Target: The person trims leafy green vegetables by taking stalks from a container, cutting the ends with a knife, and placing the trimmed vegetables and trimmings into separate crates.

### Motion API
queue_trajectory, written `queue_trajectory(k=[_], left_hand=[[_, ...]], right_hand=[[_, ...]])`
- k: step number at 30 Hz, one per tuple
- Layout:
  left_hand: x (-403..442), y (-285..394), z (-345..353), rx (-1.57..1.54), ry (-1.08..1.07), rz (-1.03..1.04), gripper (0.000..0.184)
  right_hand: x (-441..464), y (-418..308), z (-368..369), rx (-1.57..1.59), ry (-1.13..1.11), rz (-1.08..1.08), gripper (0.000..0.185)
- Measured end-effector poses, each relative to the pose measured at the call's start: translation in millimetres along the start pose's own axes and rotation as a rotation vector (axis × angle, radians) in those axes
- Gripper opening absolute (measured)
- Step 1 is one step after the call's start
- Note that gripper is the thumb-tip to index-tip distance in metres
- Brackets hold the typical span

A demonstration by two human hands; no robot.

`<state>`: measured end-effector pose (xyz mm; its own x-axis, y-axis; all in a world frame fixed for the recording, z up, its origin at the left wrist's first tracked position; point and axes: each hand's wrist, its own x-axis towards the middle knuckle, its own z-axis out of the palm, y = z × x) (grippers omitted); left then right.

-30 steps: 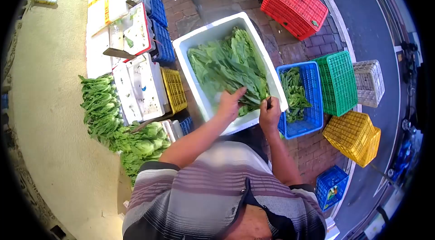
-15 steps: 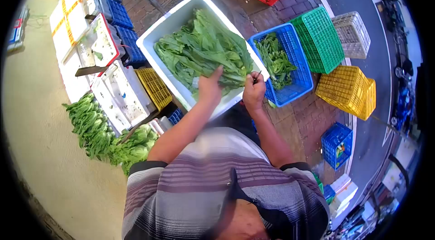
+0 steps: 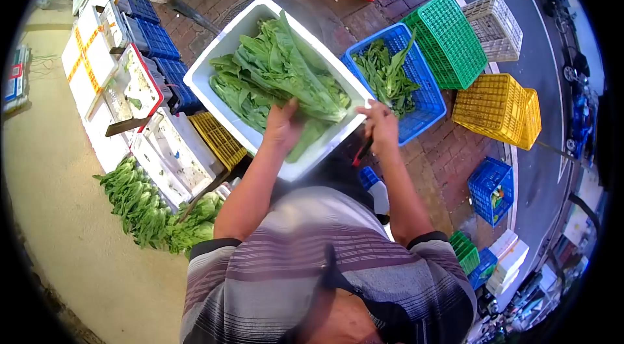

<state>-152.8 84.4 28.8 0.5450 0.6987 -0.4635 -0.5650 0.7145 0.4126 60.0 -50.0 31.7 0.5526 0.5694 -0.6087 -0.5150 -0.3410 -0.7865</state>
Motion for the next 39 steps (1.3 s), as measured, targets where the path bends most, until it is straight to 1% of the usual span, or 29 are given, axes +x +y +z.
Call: queue_trajectory(k=[2,6,8,10,12,13,14,16,17,19,22,23,26,27,30,31,34,35,36,37,38,39], left_hand=[[0.9,2.0,4.2,0.054,-0.026,-0.005,0.057],[-3.6,15.1,12.2,0.072,-0.145,-0.052,0.064],[-12.7,14.3,6.3,0.005,-0.136,-0.067,0.070],[-12.1,10.7,-6.1,-0.057,-0.124,-0.066,0.076],[-6.0,3.7,-19.0,-0.116,-0.100,-0.048,0.080],[-4.3,2.4,-15.0,-0.109,-0.044,-0.013,0.083],[-4.5,3.6,-12.3,-0.125,-0.041,-0.036,0.083],[-2.4,6.1,-10.3,-0.161,-0.042,-0.074,0.081],[-1.2,3.5,-14.4,-0.192,-0.029,-0.022,0.077],[-1.5,5.4,-19.2,-0.241,-0.089,-0.023,0.072],[-4.7,10.1,-21.9,-0.255,-0.133,-0.011,0.069],[-5.4,11.1,-25.0,-0.269,-0.151,-0.014,0.070],[-7.2,17.2,-31.4,-0.271,-0.203,-0.004,0.075],[-9.3,21.7,-31.8,-0.265,-0.222,-0.005,0.075],[-11.9,32.7,-39.4,-0.311,-0.256,-0.026,0.080],[-13.4,36.4,-42.7,-0.329,-0.274,-0.031,0.080],[-18.9,47.6,-52.5,-0.318,-0.312,-0.036,0.077],[-19.7,51.2,-60.3,-0.299,-0.324,-0.051,0.076],[-24.0,55.1,-72.7,-0.277,-0.324,-0.051,0.074],[-22.9,35.9,-96.9,-0.304,-0.097,0.031,0.069],[-29.2,39.0,-98.8,-0.284,0.032,0.120,0.068],[-38.0,44.6,-102.5,-0.331,0.025,0.162,0.068]], right_hand=[[-30.7,-13.1,32.3,-0.007,-0.205,0.054,0.041],[-38.2,-9.1,52.4,-0.127,-0.154,-0.028,0.036],[-42.3,-16.3,61.2,-0.231,-0.113,-0.098,0.034],[-42.3,-6.9,65.7,-0.320,-0.162,-0.412,0.032],[-43.5,6.7,69.0,-0.432,-0.178,-0.588,0.031],[-43.3,12.3,68.8,-0.504,-0.169,-0.612,0.031],[-42.6,15.2,69.2,-0.576,-0.161,-0.640,0.031],[-43.2,15.3,72.1,-0.575,-0.178,-0.694,0.031],[-42.0,16.7,73.1,-0.568,-0.190,-0.721,0.033],[-39.1,20.2,73.4,-0.600,-0.206,-0.801,0.032],[-41.5,20.2,75.0,-0.622,-0.209,-0.797,0.032],[-41.5,20.7,75.4,-0.617,-0.224,-0.754,0.033],[-45.4,26.8,76.2,-0.585,-0.257,-0.516,0.036],[-47.7,27.3,78.3,-0.604,-0.247,-0.295,0.044],[-45.0,35.7,88.4,-0.241,-0.425,-0.223,0.053],[-43.7,34.3,91.1,-0.267,-0.491,-0.151,0.059],[-47.8,19.4,103.8,-0.416,-0.609,0.001,0.059],[-47.0,26.1,108.0,-0.417,-0.594,-0.030,0.057],[-46.0,25.2,112.1,-0.487,-0.548,-0.023,0.057],[-43.8,27.8,121.9,-0.550,-0.523,-0.017,0.057],[-42.0,32.8,132.5,-0.614,-0.504,-0.011,0.057],[-33.9,49.2,137.5,-0.571,-0.524,-0.080,0.058]])
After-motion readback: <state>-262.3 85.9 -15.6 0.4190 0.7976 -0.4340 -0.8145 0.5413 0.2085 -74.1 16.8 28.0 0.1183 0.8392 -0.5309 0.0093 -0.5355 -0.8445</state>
